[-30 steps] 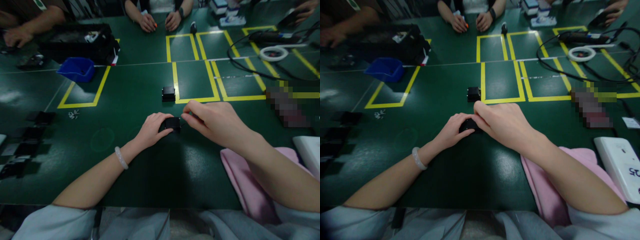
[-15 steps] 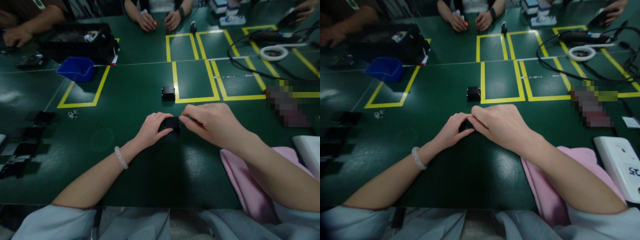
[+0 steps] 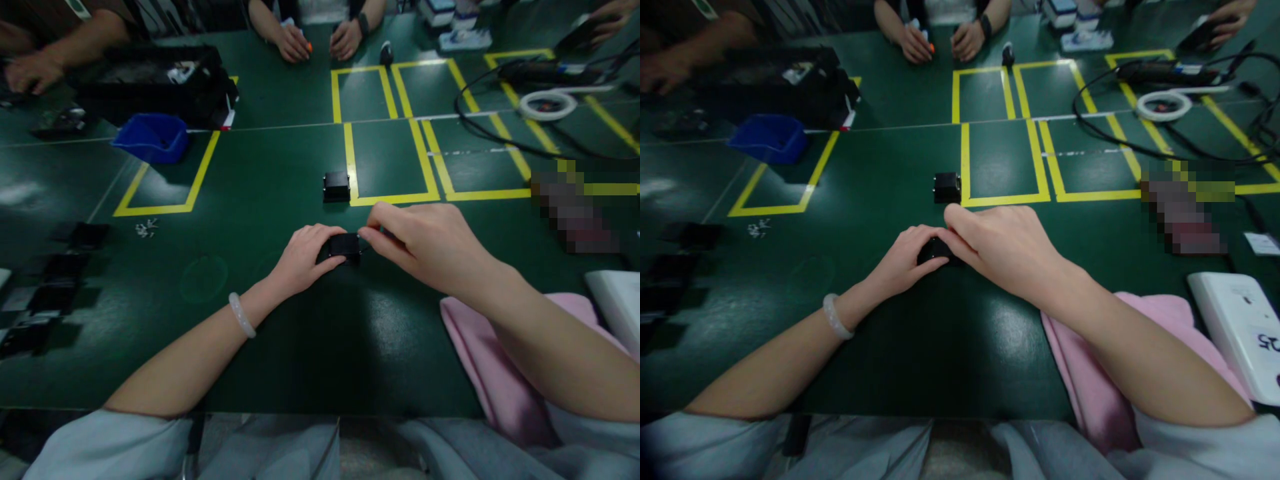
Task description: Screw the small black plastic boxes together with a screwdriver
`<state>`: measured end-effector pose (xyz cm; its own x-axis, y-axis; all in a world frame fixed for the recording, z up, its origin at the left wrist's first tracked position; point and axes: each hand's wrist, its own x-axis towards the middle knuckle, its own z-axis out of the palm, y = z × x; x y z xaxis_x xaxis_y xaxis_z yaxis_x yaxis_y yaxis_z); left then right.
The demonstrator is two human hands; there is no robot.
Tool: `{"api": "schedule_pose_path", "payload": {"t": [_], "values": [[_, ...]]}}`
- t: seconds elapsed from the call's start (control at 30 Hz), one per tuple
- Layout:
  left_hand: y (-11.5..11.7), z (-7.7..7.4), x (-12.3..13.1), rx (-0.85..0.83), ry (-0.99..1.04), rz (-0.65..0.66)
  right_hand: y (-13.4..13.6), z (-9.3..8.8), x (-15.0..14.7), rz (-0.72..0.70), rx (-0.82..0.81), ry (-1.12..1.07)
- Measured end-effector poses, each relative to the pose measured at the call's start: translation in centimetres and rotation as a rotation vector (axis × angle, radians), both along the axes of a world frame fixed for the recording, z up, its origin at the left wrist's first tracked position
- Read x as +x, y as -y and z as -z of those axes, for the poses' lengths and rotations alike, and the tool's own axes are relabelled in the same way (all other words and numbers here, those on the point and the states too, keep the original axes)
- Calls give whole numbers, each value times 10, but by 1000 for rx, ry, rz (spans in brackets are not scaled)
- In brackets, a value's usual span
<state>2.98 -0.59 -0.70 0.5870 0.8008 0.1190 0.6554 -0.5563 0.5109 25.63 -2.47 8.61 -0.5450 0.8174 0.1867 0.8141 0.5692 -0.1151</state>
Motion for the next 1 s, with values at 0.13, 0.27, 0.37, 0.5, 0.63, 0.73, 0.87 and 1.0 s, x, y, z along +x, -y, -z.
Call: {"api": "schedule_pose_path", "payload": {"t": [0.13,0.27,0.37,0.5,0.63,0.73,0.87,1.0], "values": [[0,0,0,1,0,5,-1,2,0,9,4,-36],[-1,0,0,9,6,9,-2,4,1,-21,10,-107],[-1,0,0,8,5,8,-1,4,1,-43,6,-108],[0,-1,1,3,0,7,-1,3,-1,-40,8,-63],[0,-1,1,-4,-9,0,-2,4,0,-17,14,-57],[-1,0,0,5,-5,5,-2,4,1,-34,28,-62],[-1,1,0,11,1,3,-1,2,1,-41,18,-62],[0,-1,0,0,12,6,-1,1,-1,-40,-12,-34]]}}
